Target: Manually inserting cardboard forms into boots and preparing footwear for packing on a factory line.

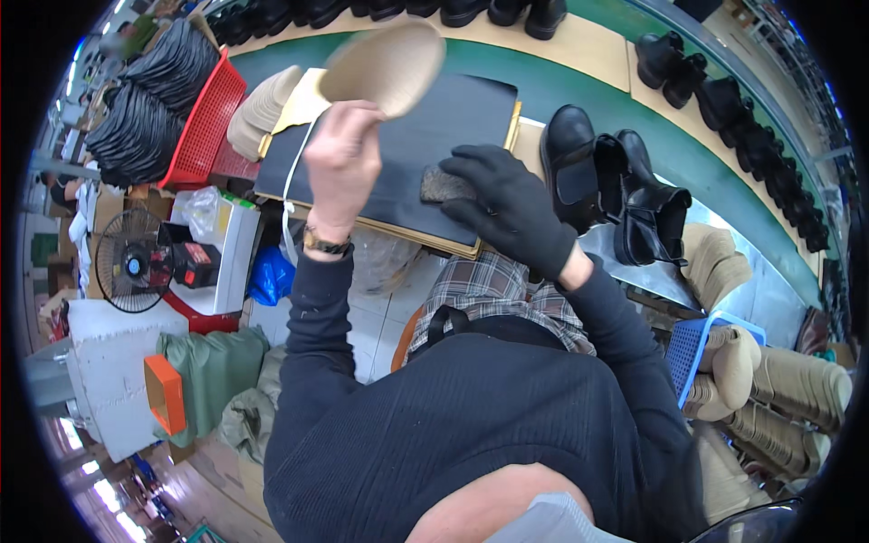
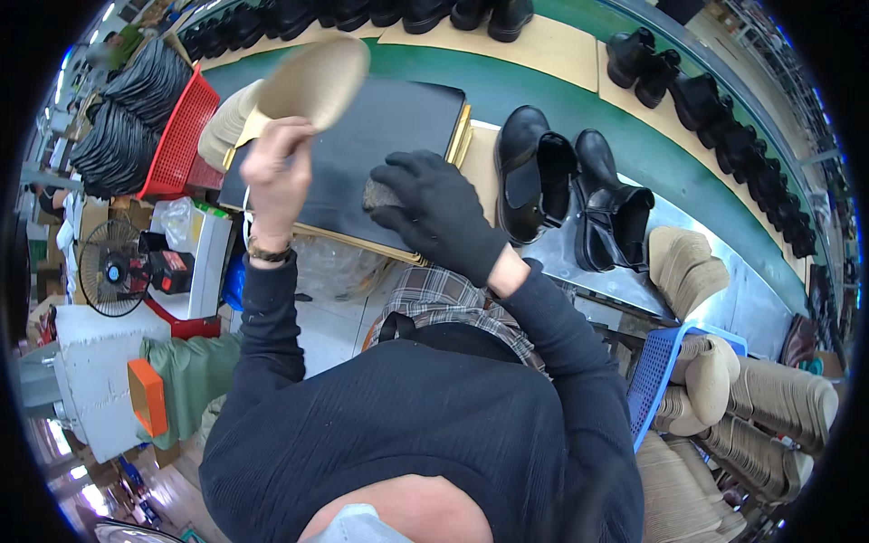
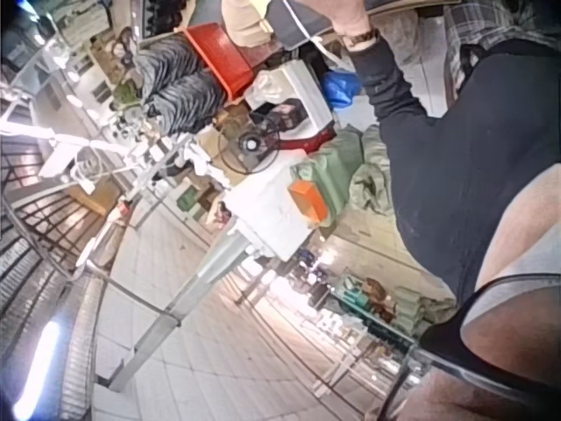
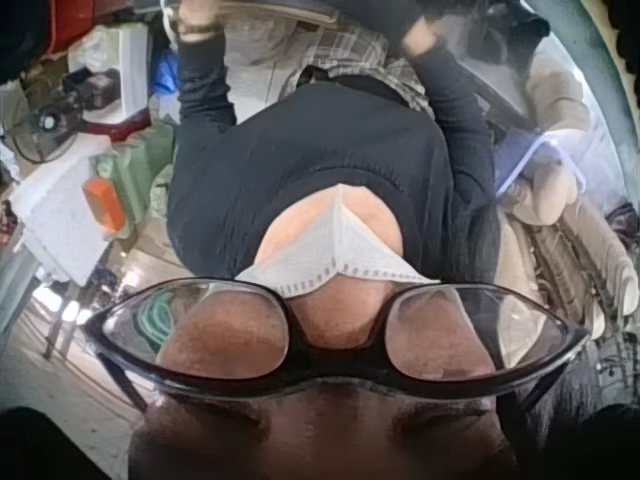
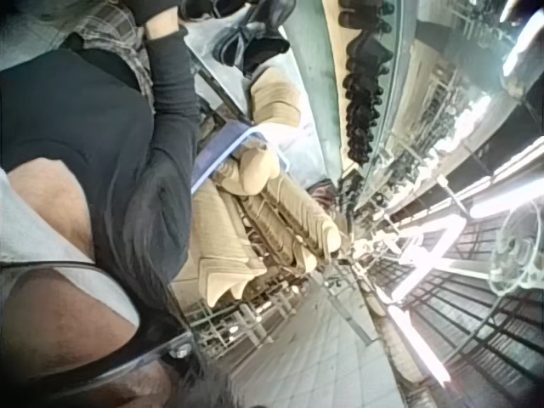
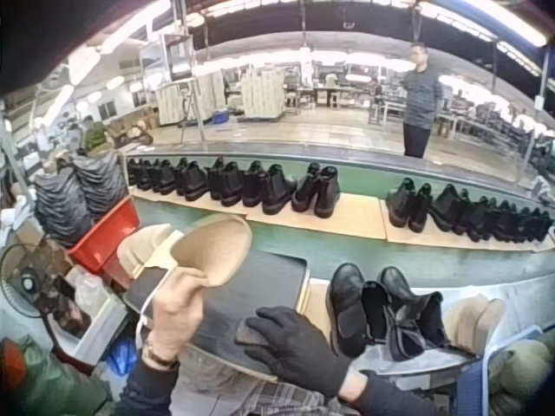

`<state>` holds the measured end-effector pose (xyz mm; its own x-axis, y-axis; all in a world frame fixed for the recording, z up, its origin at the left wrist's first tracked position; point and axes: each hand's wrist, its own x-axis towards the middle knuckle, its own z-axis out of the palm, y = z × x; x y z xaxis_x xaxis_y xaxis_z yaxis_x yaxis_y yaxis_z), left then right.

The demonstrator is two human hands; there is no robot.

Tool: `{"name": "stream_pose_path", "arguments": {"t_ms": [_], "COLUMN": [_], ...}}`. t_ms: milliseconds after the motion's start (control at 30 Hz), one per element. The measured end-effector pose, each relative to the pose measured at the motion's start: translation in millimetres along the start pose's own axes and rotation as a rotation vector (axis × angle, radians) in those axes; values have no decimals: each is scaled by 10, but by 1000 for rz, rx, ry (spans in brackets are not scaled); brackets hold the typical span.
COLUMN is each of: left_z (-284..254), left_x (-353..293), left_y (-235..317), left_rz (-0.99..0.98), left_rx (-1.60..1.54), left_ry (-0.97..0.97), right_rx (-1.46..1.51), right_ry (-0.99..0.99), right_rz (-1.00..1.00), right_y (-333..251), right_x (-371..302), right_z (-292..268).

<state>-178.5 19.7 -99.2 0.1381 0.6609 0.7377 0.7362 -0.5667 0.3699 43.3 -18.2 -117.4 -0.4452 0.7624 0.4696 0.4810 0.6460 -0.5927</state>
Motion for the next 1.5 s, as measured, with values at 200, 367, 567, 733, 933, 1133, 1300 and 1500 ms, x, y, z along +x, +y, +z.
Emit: {"name": "stream_pose_path", "arguments": {"t_ms": [200,367,567,733,933,1133,1300,1500], "left_z": [183,152,69,200,310,301,222,173], "left_x": [-490,-448,-410,-418,-59,176,130,-56], "left_y": [-302,-375,-290,-468,-510,-736,-627,-78], "left_rz": [241,346,214,271,-197,-234,-245,269], "left_rx": [494,353,169,131,70,-8,-8,277], "left_ry": [-497,-531,-604,-364,-210,-348,-409,-287], "right_rx": [-160,40,-177,-238,-306,-286,-502,-422], "right_ry": [-303,-373,-159,7,16,-82,-116,-37], "right_rz": [-92,-279,-253,-203,-363,-303,-235,-248], "right_y": [245,337,456,307,241,205,450,414], "right_x": [128,163,229,200,161,533,786,854], "right_z": [365,217,423,250,253,407,660,594]}}
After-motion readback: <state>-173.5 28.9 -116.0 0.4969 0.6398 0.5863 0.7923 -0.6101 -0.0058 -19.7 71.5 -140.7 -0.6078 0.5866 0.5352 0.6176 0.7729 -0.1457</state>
